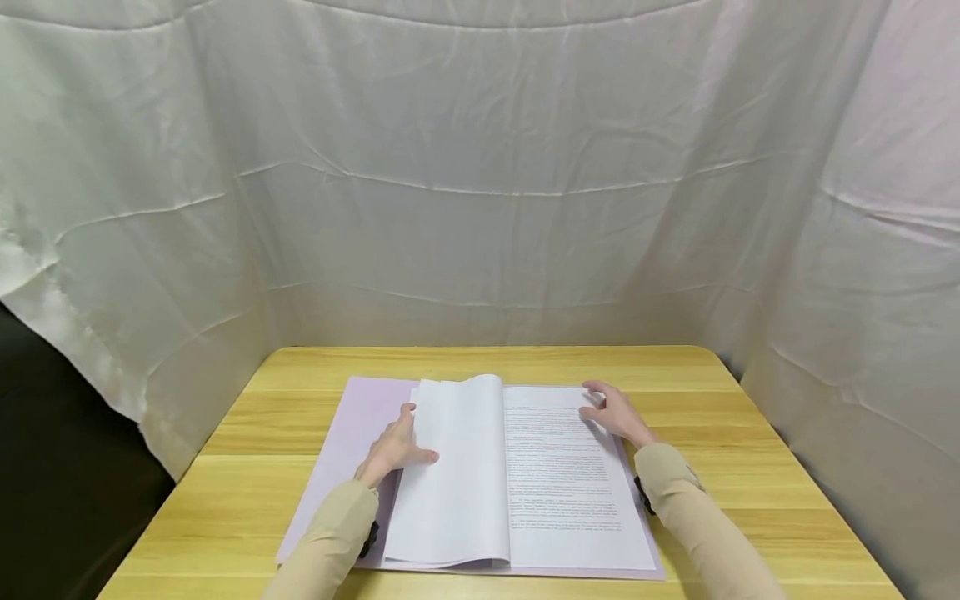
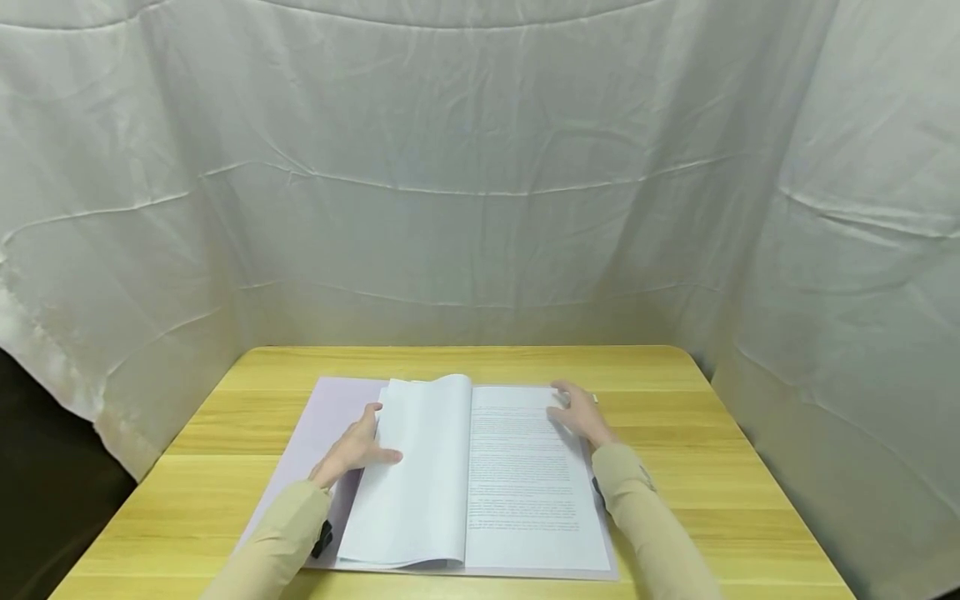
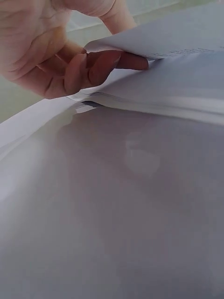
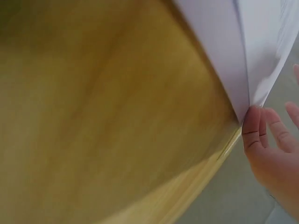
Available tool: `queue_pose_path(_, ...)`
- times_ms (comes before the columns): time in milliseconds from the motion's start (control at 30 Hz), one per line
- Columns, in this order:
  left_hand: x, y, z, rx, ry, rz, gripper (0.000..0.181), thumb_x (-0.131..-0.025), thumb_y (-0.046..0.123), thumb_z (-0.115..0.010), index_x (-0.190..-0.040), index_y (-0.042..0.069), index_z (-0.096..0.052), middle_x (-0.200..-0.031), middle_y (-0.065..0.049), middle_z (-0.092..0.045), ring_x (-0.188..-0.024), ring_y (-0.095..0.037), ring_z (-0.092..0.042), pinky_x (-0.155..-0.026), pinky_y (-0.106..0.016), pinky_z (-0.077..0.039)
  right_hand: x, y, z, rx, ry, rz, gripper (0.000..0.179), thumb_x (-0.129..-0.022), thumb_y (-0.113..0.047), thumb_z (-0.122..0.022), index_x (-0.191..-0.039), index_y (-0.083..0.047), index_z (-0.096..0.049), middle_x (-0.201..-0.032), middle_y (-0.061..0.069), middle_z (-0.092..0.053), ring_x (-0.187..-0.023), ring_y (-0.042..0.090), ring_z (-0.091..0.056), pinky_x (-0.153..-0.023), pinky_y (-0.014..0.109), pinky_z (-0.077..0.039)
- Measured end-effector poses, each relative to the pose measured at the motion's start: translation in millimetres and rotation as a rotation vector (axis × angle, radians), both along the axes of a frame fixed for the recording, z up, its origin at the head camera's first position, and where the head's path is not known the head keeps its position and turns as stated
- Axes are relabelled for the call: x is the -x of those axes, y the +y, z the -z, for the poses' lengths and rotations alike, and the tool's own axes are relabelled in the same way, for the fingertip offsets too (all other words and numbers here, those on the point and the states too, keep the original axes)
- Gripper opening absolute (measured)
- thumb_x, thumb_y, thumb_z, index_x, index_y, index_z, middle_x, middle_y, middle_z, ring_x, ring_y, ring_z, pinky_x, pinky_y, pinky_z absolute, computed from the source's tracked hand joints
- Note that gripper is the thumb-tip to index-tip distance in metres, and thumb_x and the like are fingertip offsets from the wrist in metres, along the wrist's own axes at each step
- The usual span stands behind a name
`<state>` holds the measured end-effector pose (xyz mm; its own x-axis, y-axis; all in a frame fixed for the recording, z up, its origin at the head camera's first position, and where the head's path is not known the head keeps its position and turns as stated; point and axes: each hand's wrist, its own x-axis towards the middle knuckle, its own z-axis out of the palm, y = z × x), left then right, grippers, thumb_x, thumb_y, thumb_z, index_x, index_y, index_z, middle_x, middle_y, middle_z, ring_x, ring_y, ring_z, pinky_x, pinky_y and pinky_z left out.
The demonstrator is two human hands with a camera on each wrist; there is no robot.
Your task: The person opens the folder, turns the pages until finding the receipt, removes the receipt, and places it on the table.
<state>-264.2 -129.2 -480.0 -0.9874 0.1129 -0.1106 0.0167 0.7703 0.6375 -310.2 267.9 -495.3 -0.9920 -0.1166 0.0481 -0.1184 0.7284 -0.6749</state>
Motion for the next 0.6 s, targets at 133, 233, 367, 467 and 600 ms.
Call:
queue_pose_path(133, -1.8, 0.2, -0.2, 0.02, -0.001, -0.01, 0.106, -0.074, 0.019, -0.089, -0.154, -0.003, -0.023, -0.13, -0.034, -0.06, -0.112, -0.048, -0.062, -0.092, -0.064, -0.052, 1.6, 1.2, 1.3, 0.0, -0.01, -0.005, 0.059, -0.092, -0.01, -0.067, -0.144, 0.007, -0.046, -0.148, 0.034, -0.045, -0.122, 0.051, -0.056, -0.104, 0.058, -0.048)
queue_pose_path(233, -3.2, 0.2, 0.2, 0.051, 0.008, -0.019, 0.108, -0.074, 0.019, -0.09, -0.155, -0.004, -0.022, -0.128, -0.032, -0.062, -0.111, -0.048, -0.062, -0.093, -0.065, -0.05, 2.4, 1.9, 0.2, 0.007, -0.018, -0.011, 0.061, -0.092, -0.008, -0.067, -0.144, 0.01, -0.043, -0.149, 0.037, -0.042, -0.131, 0.056, -0.048, -0.111, 0.063, -0.041)
queue_pose_path(367, -3.8, 1.1, 2.9, 0.091, 0.028, -0.021, 0.108, -0.074, 0.019, -0.09, -0.154, -0.006, -0.021, -0.12, -0.031, -0.066, -0.104, -0.044, -0.065, -0.087, -0.061, -0.053, 5.0, 4.6, 0.7, 0.005, -0.027, -0.002, 0.063, -0.092, -0.009, -0.066, -0.146, 0.011, -0.04, -0.15, 0.037, -0.04, -0.137, 0.056, -0.041, -0.115, 0.064, -0.036)
queue_pose_path(467, -4.4, 2.5, 3.9, 0.103, 0.044, -0.025, 0.11, -0.073, 0.018, -0.09, -0.155, -0.006, -0.02, -0.112, -0.03, -0.067, -0.096, -0.039, -0.065, -0.081, -0.056, -0.055, 7.7, 6.4, 1.9, -0.004, -0.04, 0.005, 0.064, -0.093, -0.01, -0.065, -0.148, 0.01, -0.038, -0.15, 0.037, -0.039, -0.139, 0.056, -0.038, -0.116, 0.066, -0.033)
queue_pose_path(600, -5.8, 4.9, 3.7, 0.126, 0.092, -0.021, 0.111, -0.072, 0.017, -0.091, -0.154, -0.007, -0.021, -0.114, -0.031, -0.066, -0.092, -0.038, -0.062, -0.081, -0.052, -0.055, 10.1, 7.5, 0.7, -0.005, -0.062, 0.016, 0.064, -0.094, -0.012, -0.064, -0.148, 0.009, -0.038, -0.151, 0.038, -0.038, -0.14, 0.056, -0.035, -0.117, 0.067, -0.031)
